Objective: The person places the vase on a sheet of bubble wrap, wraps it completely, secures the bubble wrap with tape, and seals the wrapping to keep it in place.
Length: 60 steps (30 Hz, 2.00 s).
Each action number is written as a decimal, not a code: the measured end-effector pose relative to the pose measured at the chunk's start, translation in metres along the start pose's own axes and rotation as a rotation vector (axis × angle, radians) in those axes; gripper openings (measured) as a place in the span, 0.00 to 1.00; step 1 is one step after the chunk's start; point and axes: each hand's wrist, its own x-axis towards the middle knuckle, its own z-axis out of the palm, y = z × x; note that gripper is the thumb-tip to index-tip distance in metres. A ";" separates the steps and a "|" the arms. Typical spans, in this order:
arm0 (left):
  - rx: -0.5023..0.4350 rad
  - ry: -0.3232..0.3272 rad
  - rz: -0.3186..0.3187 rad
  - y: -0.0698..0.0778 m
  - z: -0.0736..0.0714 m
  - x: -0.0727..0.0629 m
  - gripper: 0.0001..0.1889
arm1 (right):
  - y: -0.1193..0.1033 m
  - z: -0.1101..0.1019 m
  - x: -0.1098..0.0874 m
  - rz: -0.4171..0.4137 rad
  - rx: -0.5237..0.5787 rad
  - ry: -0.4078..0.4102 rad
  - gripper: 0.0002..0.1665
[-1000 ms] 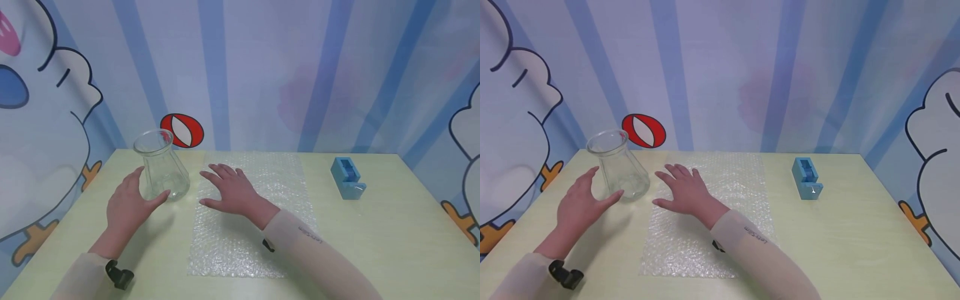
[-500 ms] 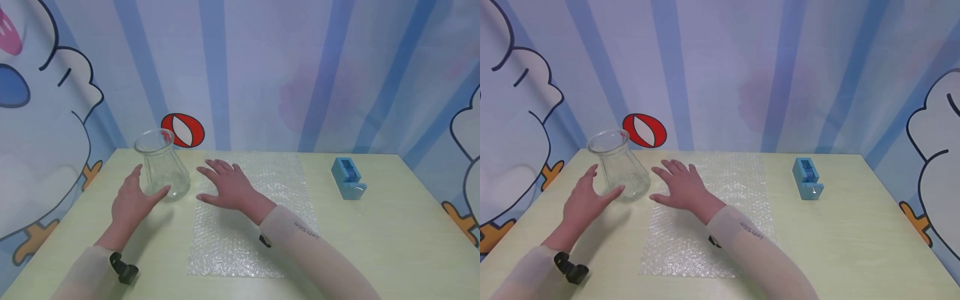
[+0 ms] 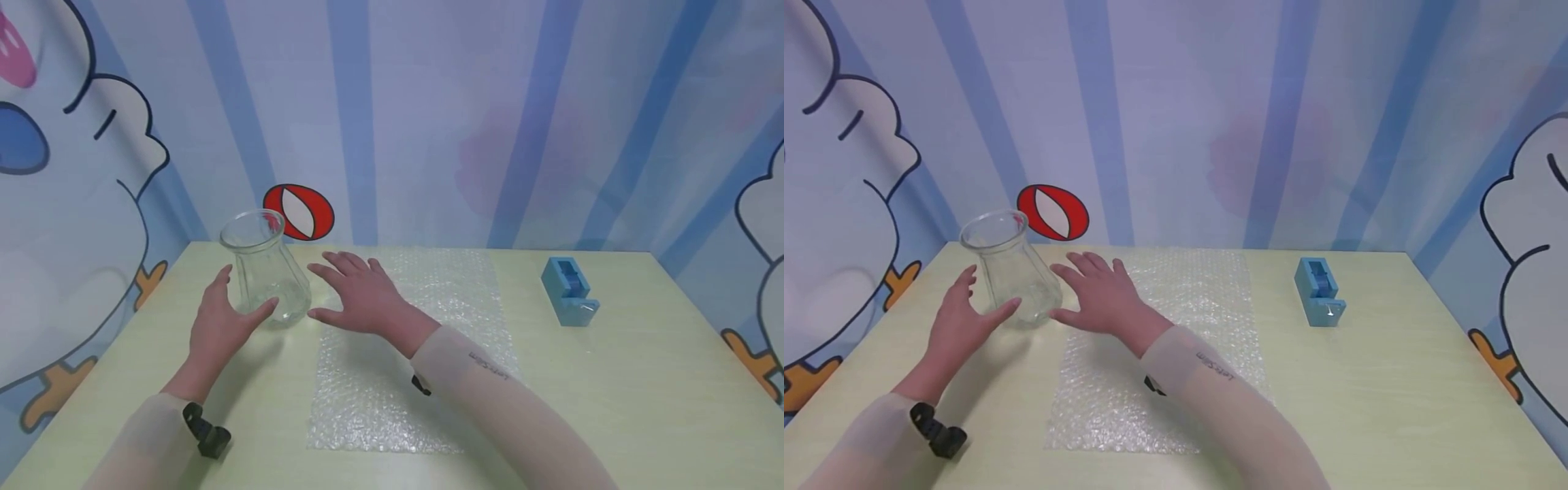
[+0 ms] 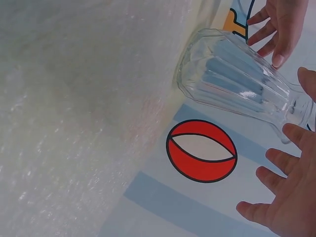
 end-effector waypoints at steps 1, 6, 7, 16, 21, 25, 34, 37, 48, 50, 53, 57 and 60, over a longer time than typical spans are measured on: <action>-0.008 0.000 0.006 0.000 0.000 0.000 0.54 | -0.001 0.000 0.001 -0.001 -0.001 -0.002 0.44; -0.043 -0.010 0.014 -0.001 -0.001 0.003 0.55 | -0.003 -0.003 0.006 -0.004 -0.013 -0.001 0.44; -0.047 -0.015 0.008 -0.001 -0.001 0.004 0.55 | -0.003 -0.004 0.007 -0.005 -0.015 0.000 0.44; -0.126 -0.069 -0.018 -0.003 0.003 0.012 0.56 | -0.004 -0.006 0.011 -0.005 -0.008 -0.004 0.44; -0.166 -0.085 -0.035 -0.003 0.005 0.015 0.56 | -0.006 -0.006 0.014 0.000 -0.013 -0.007 0.44; -0.176 -0.088 -0.046 -0.003 0.008 0.019 0.56 | -0.007 -0.005 0.016 0.001 -0.020 -0.009 0.44; -0.256 -0.107 -0.010 -0.007 0.012 0.022 0.56 | -0.008 -0.004 0.023 0.011 -0.037 -0.036 0.44; -0.276 -0.114 -0.010 -0.007 0.013 0.023 0.57 | -0.007 -0.004 0.025 0.020 -0.047 -0.036 0.44; -0.259 -0.147 -0.034 -0.011 0.017 0.027 0.54 | -0.005 -0.003 0.024 0.025 -0.057 -0.039 0.44; -0.261 -0.149 -0.038 -0.012 0.018 0.027 0.55 | -0.006 -0.004 0.024 0.024 -0.060 -0.041 0.44; -0.263 -0.145 -0.040 -0.012 0.019 0.028 0.55 | -0.007 -0.004 0.025 0.026 -0.067 -0.044 0.44; -0.264 -0.142 -0.046 -0.013 0.020 0.031 0.57 | -0.009 -0.004 0.027 0.031 -0.077 -0.051 0.44; -0.273 -0.147 -0.051 -0.014 0.022 0.033 0.58 | -0.010 -0.003 0.029 0.027 -0.085 -0.058 0.44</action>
